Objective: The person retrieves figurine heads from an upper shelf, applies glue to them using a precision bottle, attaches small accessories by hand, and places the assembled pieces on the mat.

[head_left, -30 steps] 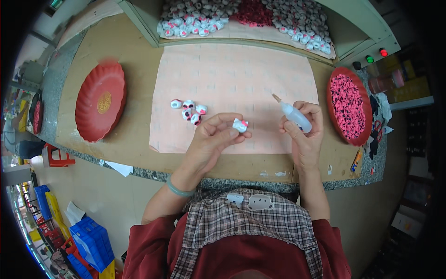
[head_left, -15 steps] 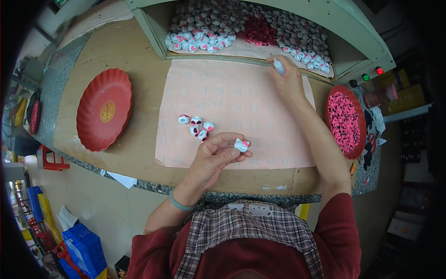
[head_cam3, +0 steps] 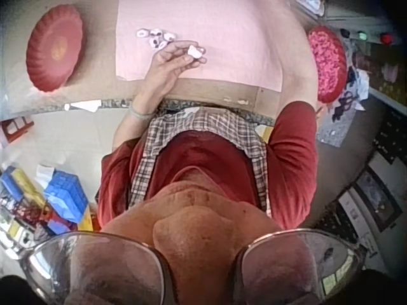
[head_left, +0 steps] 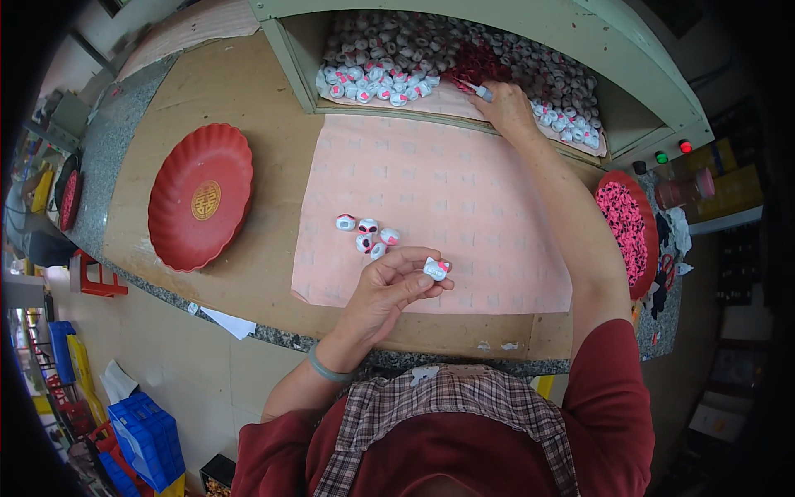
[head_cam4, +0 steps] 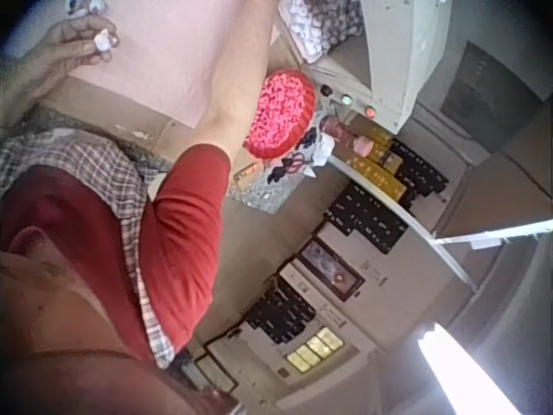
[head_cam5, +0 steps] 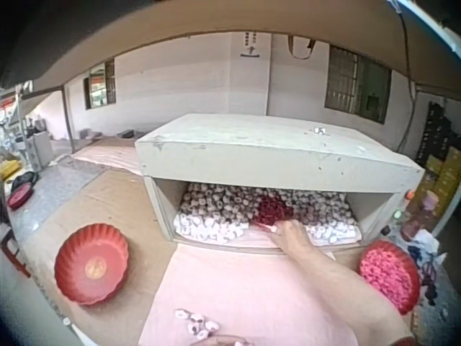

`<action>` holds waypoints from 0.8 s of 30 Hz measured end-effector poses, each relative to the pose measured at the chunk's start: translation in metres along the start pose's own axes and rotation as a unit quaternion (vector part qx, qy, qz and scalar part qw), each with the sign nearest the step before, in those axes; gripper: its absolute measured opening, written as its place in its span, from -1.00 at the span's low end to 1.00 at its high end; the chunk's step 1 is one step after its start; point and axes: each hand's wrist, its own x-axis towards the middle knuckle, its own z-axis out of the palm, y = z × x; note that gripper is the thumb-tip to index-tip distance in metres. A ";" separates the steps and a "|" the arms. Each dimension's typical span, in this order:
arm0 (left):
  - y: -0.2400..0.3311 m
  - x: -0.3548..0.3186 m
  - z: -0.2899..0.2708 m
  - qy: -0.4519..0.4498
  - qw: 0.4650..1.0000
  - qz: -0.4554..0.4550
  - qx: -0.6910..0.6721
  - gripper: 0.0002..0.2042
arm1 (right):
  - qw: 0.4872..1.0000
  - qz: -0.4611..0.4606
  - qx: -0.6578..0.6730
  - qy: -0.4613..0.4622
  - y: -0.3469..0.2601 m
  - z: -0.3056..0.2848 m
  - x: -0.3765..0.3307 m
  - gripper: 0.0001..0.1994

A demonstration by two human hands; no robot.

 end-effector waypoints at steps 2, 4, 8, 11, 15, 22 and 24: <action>0.000 0.000 0.003 0.001 1.000 0.000 -0.009 -0.74 | 1.000 0.009 0.008 -0.005 0.004 0.000 -0.002 -0.73; 0.000 0.001 0.003 0.001 1.000 0.003 -0.008 -0.74 | 0.997 -0.071 -0.032 0.021 0.007 -0.005 -0.006 -0.74; 0.000 0.000 0.005 -0.001 1.000 0.008 -0.002 -0.74 | 0.975 0.080 0.203 -0.049 0.009 -0.020 -0.023 -0.77; 0.000 -0.001 0.004 0.002 1.000 0.012 0.002 -0.73 | 0.861 0.210 0.454 -0.091 -0.016 -0.045 -0.058 -0.82; 0.002 0.003 0.008 0.007 1.000 0.004 0.008 -0.69 | 0.697 0.242 0.667 -0.099 -0.048 -0.069 -0.115 -0.89; 0.002 0.010 0.027 -0.009 0.998 0.046 0.037 -0.67 | 0.653 0.259 0.702 -0.113 -0.091 -0.098 -0.187 -0.90; -0.002 0.010 0.030 -0.014 0.998 0.040 0.042 -0.67 | 0.650 0.264 0.705 -0.103 -0.095 -0.097 -0.200 -0.91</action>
